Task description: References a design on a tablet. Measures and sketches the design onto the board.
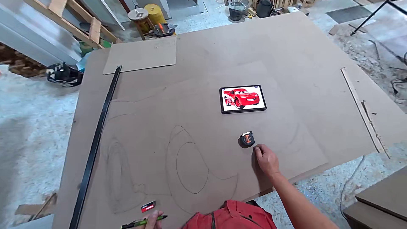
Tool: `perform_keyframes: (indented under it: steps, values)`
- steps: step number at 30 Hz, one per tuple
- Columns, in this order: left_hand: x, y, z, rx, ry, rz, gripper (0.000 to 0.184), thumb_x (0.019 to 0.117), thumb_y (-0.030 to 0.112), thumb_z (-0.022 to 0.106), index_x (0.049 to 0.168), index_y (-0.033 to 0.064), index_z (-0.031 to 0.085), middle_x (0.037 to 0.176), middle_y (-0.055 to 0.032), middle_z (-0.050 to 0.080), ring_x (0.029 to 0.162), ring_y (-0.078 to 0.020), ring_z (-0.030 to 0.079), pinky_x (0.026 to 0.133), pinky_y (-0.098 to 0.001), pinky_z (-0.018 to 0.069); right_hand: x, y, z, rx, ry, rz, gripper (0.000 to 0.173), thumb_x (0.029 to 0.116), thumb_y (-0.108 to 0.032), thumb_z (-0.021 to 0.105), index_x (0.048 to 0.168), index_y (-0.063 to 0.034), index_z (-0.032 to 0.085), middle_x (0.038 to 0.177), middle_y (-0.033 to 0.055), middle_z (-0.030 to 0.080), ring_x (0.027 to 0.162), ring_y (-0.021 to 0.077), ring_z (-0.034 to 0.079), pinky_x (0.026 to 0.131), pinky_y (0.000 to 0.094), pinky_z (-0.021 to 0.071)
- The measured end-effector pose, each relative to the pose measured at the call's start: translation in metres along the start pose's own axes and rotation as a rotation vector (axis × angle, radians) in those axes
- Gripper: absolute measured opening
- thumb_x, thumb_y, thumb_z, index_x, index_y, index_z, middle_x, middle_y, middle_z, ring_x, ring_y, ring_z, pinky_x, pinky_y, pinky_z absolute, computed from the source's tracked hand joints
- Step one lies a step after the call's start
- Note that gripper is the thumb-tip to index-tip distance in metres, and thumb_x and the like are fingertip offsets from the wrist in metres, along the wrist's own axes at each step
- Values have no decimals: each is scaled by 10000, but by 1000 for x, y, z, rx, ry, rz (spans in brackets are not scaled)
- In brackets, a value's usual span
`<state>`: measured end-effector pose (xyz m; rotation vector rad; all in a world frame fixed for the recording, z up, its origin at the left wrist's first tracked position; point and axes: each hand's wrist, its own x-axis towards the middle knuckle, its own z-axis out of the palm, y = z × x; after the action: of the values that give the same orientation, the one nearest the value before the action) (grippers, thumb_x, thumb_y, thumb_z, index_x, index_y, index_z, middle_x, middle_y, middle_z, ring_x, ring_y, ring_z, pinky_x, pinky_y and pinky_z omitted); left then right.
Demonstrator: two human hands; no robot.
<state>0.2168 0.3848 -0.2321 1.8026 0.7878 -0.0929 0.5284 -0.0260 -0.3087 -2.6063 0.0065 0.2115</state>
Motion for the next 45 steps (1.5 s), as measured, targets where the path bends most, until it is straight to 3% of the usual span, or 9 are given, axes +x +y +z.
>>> perform_keyframes:
  steps: [5,15,21,24,30,33,37,41,45]
  values:
    - [52,14,-23,17,-125,13,263,1046,210,573,1084,-16,701,816,-34,743,718,-98,707,712,-297,608,-19,-7,27,-82,194,-33,313,1003,-324,499,1119,-173,747,1085,36,737,1078,223,683,956,478,545]
    - [89,10,-49,8,-300,50,242,1037,192,586,1103,-4,711,876,-74,761,777,-153,737,751,-352,629,-21,-15,51,-252,333,13,373,970,-359,446,1085,-132,719,1026,103,707,1002,320,669,860,528,521]
    - [101,17,-21,-15,-220,132,245,996,266,636,1045,63,765,849,-65,759,694,-149,707,604,-296,591,-23,-17,47,-217,295,19,386,984,-372,440,1102,-126,712,1026,124,711,1009,345,670,851,560,516]
    - [108,22,-6,-23,-242,181,249,1002,286,636,1048,82,772,864,-60,765,742,-171,730,667,-311,622,-24,-12,47,-160,275,-6,409,988,-411,453,1115,-116,707,1025,139,703,1020,359,662,866,592,502]
    - [114,33,15,-86,-285,167,214,999,225,647,1089,64,756,928,-86,772,825,-215,753,763,-352,648,-12,-32,28,133,269,121,712,998,-591,516,1432,-27,509,1186,223,635,1018,364,649,889,588,531]
    - [117,37,29,-122,-295,218,287,1065,242,547,1155,36,724,918,-115,773,801,-244,760,740,-370,658,15,-62,16,117,190,127,922,914,-654,634,1559,-57,355,1344,237,581,1113,387,650,903,610,561]
    - [129,60,61,-115,-343,237,339,1104,251,452,1255,28,658,931,-116,774,792,-253,763,714,-379,662,47,-89,20,-31,59,76,776,805,-567,757,1379,-74,587,1185,176,654,1083,362,653,879,570,563]
    - [150,98,104,-96,-382,325,355,1054,249,563,1339,40,600,1092,-92,749,911,-251,750,762,-397,663,8,-120,9,189,-300,-245,751,828,-523,760,1473,-212,532,1271,22,652,1163,165,633,978,426,567]
    - [165,123,130,-59,-509,356,352,1017,299,641,1267,51,645,1091,-63,732,932,-198,728,797,-370,643,-41,-140,11,408,-452,-403,783,829,-424,807,1501,-154,508,1311,73,656,1203,206,625,1022,399,545]
